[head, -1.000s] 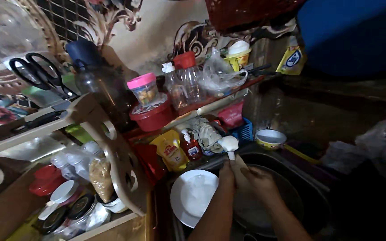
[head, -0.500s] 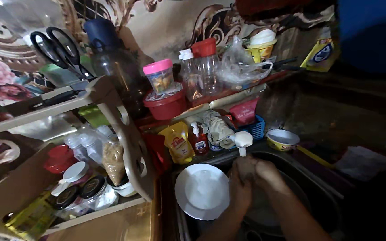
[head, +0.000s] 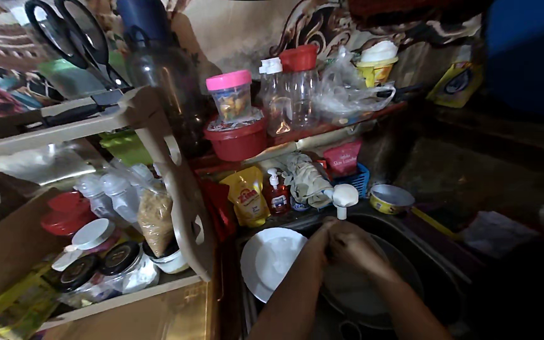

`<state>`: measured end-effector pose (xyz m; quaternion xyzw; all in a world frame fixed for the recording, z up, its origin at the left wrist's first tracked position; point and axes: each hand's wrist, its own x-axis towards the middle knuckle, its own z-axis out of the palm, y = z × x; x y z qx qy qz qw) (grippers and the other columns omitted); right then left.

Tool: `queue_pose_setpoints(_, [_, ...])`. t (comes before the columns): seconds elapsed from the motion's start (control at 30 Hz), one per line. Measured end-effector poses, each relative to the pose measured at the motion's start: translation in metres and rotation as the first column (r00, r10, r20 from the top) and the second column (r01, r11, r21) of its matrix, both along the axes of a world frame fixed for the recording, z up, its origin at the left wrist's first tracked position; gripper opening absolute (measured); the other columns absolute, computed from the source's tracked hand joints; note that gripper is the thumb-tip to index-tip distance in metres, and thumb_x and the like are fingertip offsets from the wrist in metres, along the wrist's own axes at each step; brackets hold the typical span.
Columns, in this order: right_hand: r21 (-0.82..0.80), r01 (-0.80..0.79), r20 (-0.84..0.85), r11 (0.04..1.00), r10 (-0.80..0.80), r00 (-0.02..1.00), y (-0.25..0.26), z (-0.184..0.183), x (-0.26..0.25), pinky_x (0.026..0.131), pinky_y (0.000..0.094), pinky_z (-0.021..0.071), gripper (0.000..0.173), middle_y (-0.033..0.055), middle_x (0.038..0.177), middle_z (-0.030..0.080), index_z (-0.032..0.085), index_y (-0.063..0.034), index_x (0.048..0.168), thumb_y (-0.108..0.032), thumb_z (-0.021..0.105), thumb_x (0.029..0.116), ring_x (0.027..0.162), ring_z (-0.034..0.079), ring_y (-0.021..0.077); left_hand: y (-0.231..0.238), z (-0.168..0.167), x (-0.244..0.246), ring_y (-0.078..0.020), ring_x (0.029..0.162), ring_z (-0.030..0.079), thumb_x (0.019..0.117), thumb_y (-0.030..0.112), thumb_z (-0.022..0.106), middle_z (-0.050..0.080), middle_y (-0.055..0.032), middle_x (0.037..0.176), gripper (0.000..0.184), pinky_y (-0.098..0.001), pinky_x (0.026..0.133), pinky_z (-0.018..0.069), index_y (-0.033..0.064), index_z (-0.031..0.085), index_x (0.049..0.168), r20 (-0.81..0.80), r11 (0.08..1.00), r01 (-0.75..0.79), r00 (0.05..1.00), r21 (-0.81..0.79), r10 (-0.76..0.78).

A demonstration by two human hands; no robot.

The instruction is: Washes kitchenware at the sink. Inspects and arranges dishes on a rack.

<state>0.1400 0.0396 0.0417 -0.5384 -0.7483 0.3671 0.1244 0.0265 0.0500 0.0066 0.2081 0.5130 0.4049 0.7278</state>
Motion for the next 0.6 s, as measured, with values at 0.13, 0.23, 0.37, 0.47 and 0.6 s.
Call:
queue_pose_setpoints(0.13, [-0.223,0.068,-0.243,0.972,-0.123,0.962,0.009,-0.005,0.009,0.088,0.0365,0.0541,0.034,0.0137,0.106,0.069,0.068,0.0016,0.118,-0.024,0.048,0.1101,0.094,0.065,0.0165,-0.002,-0.02,0.0,-0.0244,0.093,0.066,0.1088,0.051,0.036,0.067,-0.0137,0.106,0.052,-0.0454,0.081,0.0566,0.0066,0.056,0.129,0.122,0.991,-0.118,0.987,0.069,0.109])
queue_pose_setpoints(0.23, [-0.208,0.14,-0.094,0.968,-0.162,0.982,0.022,0.006,-0.008,0.089,0.0451,0.0509,0.035,0.0193,0.107,0.066,0.065,0.0013,0.121,-0.027,0.048,0.1105,0.096,0.062,0.0252,-0.017,-0.007,0.013,-0.0235,0.09,0.064,0.1111,0.048,0.03,0.065,-0.0144,0.106,0.053,-0.0435,0.078,0.0559,0.0063,0.057,0.13,0.091,0.975,-0.21,0.975,0.065,0.204])
queue_pose_setpoints(0.37, [-0.16,0.071,0.099,0.985,-0.056,0.994,0.046,0.005,-0.024,0.106,0.055,0.0429,0.044,0.0283,0.127,0.063,0.064,0.0075,0.126,-0.028,0.042,0.1121,0.121,0.06,0.0384,-0.019,-0.023,0.019,-0.0249,0.095,0.067,0.1043,0.067,0.02,0.066,-0.0125,0.108,0.069,-0.0475,0.078,0.0571,0.0131,0.055,0.129,0.309,0.97,-0.235,0.929,0.066,0.204])
queue_pose_setpoints(0.47, [-0.066,0.233,0.106,0.97,-0.225,0.968,0.054,-0.002,-0.018,0.111,0.0568,0.0406,0.042,0.0325,0.134,0.06,0.06,0.0108,0.13,-0.024,0.046,0.1111,0.129,0.056,0.0441,-0.02,-0.025,0.018,-0.0292,0.106,0.066,0.106,0.063,0.027,0.066,-0.0161,0.12,0.065,-0.0507,0.085,0.0575,0.0122,0.052,0.139,0.25,0.976,-0.194,0.954,0.098,0.164])
queue_pose_setpoints(0.6, [0.089,0.604,-0.113,0.792,-0.594,0.796,0.051,-0.015,-0.016,0.097,0.0658,0.0472,0.034,0.0338,0.119,0.065,0.066,0.0083,0.117,-0.022,0.055,0.1059,0.113,0.063,0.0492,-0.026,-0.023,0.017,-0.0266,0.105,0.065,0.1116,0.034,0.037,0.063,-0.0175,0.122,0.042,-0.0452,0.087,0.0563,0.0073,0.046,0.143,0.185,0.948,-0.252,0.958,0.192,0.217])
